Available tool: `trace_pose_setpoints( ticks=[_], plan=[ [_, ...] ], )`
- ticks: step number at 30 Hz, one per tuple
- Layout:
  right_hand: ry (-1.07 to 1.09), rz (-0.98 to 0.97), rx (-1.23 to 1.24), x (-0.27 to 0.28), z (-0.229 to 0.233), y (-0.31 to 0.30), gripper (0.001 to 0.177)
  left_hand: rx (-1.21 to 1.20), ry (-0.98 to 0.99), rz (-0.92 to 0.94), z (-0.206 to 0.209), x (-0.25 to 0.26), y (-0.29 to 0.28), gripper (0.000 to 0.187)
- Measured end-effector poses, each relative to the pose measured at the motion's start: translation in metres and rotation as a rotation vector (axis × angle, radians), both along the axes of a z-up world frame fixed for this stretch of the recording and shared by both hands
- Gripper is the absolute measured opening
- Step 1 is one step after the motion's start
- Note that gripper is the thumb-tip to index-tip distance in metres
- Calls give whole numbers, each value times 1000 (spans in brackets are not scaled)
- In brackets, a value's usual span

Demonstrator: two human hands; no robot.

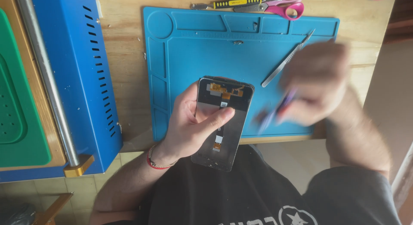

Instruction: The person cleans the back of a disassembled smartphone screen using a small brush and tweezers. They wipe the surface and scrape along the edges to remove debris and residue from the device.

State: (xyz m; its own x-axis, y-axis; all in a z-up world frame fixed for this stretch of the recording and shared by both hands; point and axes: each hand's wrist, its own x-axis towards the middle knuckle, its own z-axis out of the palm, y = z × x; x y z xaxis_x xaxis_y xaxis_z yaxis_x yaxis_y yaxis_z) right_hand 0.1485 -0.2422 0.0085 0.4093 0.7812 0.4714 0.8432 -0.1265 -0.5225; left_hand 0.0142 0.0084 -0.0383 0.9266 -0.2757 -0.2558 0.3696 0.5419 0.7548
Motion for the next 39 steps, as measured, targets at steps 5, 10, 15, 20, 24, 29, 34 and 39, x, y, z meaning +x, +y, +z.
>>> trace_pose_setpoints(
  ticks=[5, 10, 15, 20, 24, 29, 34, 39],
  plan=[
    [0, -45, -175, 8, -11, -20, 56, -25, 4, -16, -1, 10, 2, 40],
    [50, 102, -14, -12, 3, 6, 55, -114, 85, 54, -8, 12, -2, 45],
    [-343, -665, -565, 22, -37, -86, 67, -223, 81, -47, 7, 11, 7, 47],
    [-81, -386, -474, 33, -22, -65, 26, 77, -1, -79, 7, -2, 17, 39],
    [-410, -279, -443, 49, -54, -60, 22, 102, -31, -91, 6, -5, 14, 34],
    [-484, -377, -239, 55, -51, -36, 15, 141, -48, -91, -1, -4, 14, 34],
    [-454, -348, -170, 48, -59, -17, 22, 175, -16, -118, 0, 1, 9, 35],
    [-56, -280, -298, 27, -11, -44, 11, 229, -24, -115, 1, 3, 9, 35]
  ],
)
